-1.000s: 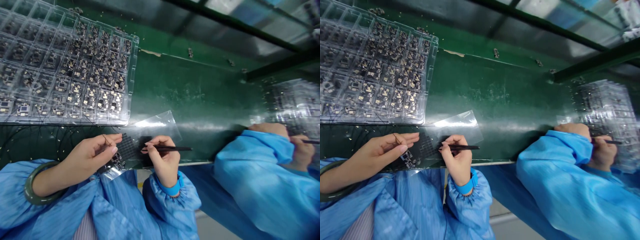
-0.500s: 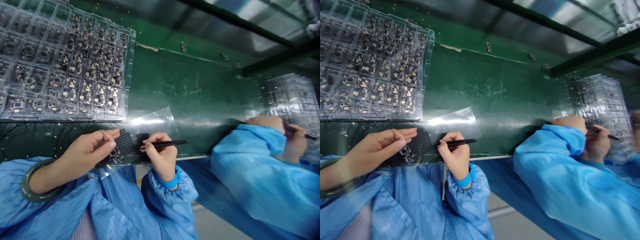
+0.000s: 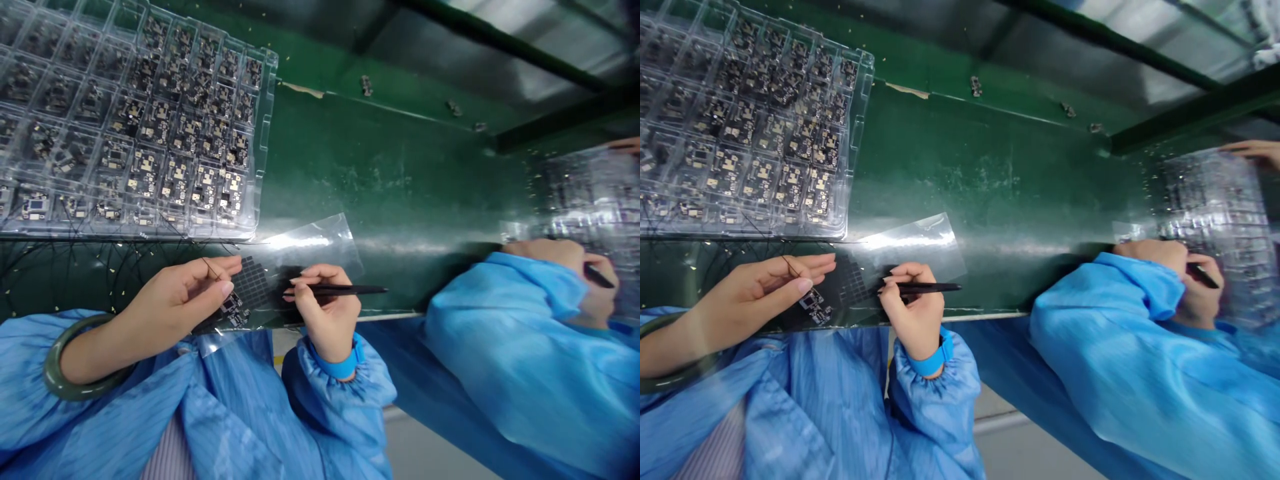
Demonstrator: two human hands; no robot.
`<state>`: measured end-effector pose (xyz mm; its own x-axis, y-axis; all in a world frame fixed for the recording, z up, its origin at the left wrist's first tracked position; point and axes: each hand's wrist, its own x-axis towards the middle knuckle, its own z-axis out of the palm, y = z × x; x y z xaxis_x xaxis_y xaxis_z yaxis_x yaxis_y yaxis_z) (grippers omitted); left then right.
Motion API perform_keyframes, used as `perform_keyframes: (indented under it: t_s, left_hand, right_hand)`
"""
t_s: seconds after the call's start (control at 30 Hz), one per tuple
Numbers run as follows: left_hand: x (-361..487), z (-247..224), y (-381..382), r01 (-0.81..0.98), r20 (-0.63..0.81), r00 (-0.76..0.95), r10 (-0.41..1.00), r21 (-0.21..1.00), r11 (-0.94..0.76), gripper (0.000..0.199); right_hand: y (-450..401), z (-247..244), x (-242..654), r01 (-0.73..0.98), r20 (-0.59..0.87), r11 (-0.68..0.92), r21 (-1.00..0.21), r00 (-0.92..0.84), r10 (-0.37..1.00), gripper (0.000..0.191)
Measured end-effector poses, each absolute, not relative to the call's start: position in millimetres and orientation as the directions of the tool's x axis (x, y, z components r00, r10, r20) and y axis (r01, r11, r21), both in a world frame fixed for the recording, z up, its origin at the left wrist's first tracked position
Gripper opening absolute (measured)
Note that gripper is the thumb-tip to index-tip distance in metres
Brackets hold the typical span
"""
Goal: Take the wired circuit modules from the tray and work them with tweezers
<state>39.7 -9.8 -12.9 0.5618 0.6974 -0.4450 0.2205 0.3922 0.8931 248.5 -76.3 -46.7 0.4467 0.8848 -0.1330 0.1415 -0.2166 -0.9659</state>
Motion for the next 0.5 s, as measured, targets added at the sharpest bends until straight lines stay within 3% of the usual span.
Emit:
perform_keyframes:
  t_s: [0.1,0.27,0.5]
  left_hand:
    - [40.2,-12.0,-10.1,0.228,-0.448,0.548,0.706,0.892,0.390,0.021]
    - [40.0,-10.8,-9.7,0.259,-0.454,0.528,0.717,0.891,0.373,0.021]
    - [39.5,-12.0,-9.9,0.259,-0.447,0.523,0.726,0.895,0.364,0.020]
  right_hand:
    - [-75.4,-46.5,247.4,0.184,-0.117,-0.212,-0.960,0.425,0.898,0.012]
    - [-74.2,-46.3,248.8,0.117,-0.148,-0.215,-0.970,0.419,0.896,0.011]
    - [-78.0,-52.4,249.0,0.238,-0.101,-0.217,-0.947,0.422,0.901,0.010]
